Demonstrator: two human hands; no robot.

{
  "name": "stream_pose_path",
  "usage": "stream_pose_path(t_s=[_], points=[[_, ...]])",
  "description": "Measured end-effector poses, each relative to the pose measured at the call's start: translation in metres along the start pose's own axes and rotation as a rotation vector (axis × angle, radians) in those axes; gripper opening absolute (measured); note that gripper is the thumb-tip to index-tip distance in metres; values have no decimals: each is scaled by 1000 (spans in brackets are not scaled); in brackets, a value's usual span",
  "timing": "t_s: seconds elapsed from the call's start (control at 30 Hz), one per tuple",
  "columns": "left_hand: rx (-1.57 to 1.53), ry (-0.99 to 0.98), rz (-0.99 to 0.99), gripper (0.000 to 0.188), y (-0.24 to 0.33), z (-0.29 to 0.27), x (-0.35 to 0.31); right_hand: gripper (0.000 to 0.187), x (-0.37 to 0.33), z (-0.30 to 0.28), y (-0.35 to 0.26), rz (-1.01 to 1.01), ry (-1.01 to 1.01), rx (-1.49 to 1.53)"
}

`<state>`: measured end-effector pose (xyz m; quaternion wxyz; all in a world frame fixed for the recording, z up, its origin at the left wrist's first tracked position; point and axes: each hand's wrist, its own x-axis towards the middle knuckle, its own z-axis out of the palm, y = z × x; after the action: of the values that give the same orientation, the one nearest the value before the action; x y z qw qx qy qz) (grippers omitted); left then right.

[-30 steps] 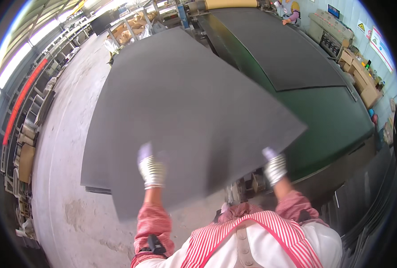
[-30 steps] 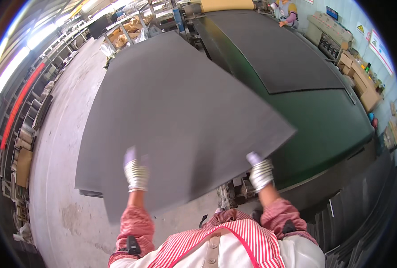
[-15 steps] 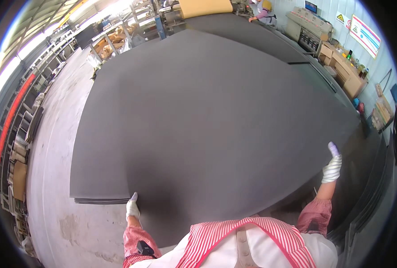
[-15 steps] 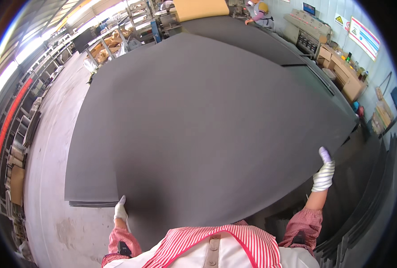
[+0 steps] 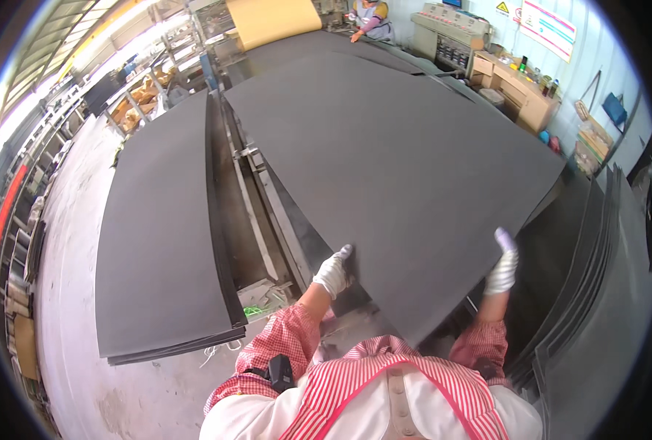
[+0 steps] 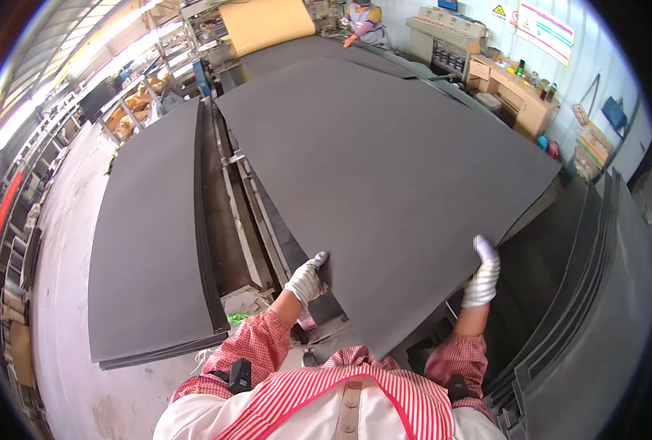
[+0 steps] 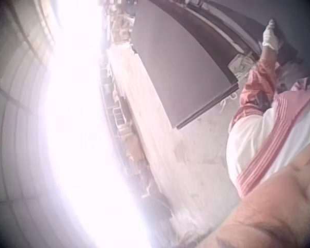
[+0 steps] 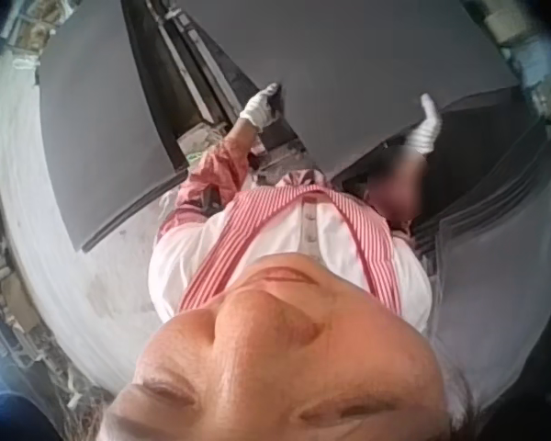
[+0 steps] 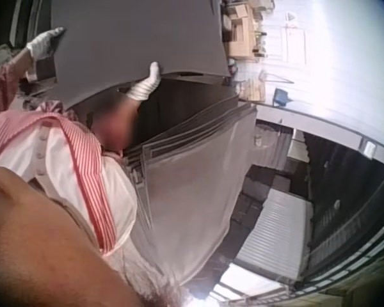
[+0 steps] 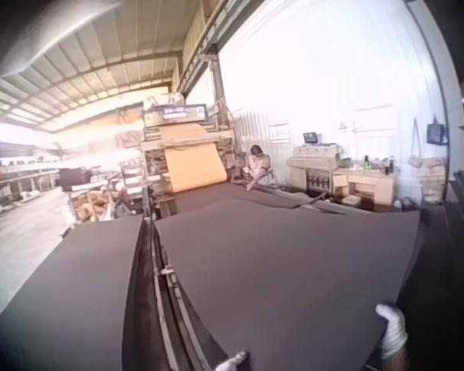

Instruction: Move large flexible industrial foam or fabric sheets from one stack/machine onto a conveyor belt or processing machine.

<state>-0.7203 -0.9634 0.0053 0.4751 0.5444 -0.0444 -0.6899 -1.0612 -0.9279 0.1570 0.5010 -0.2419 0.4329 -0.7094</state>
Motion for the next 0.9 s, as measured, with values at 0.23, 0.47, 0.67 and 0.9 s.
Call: stream_pose_path(t_s=[0.23, 0.47, 0.67, 0.9], points=[[49, -106, -158, 53, 37, 20, 1, 35, -12, 57, -77, -272, -119, 228], [204, -508, -197, 45, -99, 12, 6, 45, -44, 85, -146, -589, -290, 237], [834, -1064, 719, 39, -124, 59, -32, 49, -30, 58, -174, -620, -302, 183], [259, -394, -169, 43, -93, 77, 65, 42, 68, -22, -139, -286, -77, 118]])
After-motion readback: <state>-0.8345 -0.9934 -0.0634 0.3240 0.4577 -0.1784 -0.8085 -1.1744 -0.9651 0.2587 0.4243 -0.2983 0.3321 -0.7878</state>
